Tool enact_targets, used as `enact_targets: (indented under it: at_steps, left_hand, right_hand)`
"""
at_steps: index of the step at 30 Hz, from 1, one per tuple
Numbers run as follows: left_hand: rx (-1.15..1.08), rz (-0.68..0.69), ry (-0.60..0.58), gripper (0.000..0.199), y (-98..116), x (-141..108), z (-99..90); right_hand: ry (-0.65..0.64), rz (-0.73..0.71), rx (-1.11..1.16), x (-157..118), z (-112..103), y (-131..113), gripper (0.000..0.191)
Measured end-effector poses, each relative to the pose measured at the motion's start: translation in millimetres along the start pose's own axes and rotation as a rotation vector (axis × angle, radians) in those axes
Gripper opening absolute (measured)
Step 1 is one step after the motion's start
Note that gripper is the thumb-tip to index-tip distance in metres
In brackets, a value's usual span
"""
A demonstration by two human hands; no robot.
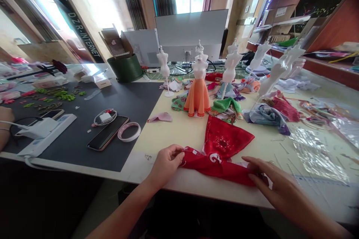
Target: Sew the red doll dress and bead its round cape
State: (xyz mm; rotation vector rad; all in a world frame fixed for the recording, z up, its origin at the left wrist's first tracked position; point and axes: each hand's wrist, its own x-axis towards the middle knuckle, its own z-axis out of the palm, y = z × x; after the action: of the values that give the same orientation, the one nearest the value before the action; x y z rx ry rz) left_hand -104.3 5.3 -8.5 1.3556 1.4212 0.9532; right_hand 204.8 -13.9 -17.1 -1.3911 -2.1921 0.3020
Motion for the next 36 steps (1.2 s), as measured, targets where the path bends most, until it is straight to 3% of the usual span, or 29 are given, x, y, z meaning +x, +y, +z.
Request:
enact_targets:
  at_steps: [6,13,21,25,30,36]
  left_hand:
    - [-0.165,-0.003,0.05,0.018,7,7,8.8]
    - [-0.147,0.04,0.194,0.021,7,24,15.8]
    - [-0.153,0.005,0.204,0.037,8,26,12.2]
    - [0.078,0.072,0.204,0.036,5,23,8.6]
    - [0.54,0.213,0.232,0.027,-4,17,6.4]
    - [0.822,0.394,0.251,0.026,-9,12,4.9]
  right_hand:
    - [0.036,0.038,0.19,13,2,-2,0.025]
    - [0.098,0.049,0.313,20,-2,-5,0.022]
    - [0.008,0.132,0.447,16,-3,2,0.028]
    - [-0.039,0.102,0.387,13,-6,1,0.029]
    - [-0.254,0.042,0.172,1,-2,1,0.033]
    - [-0.258,-0.089,-0.025,-5,-3,-7,0.037]
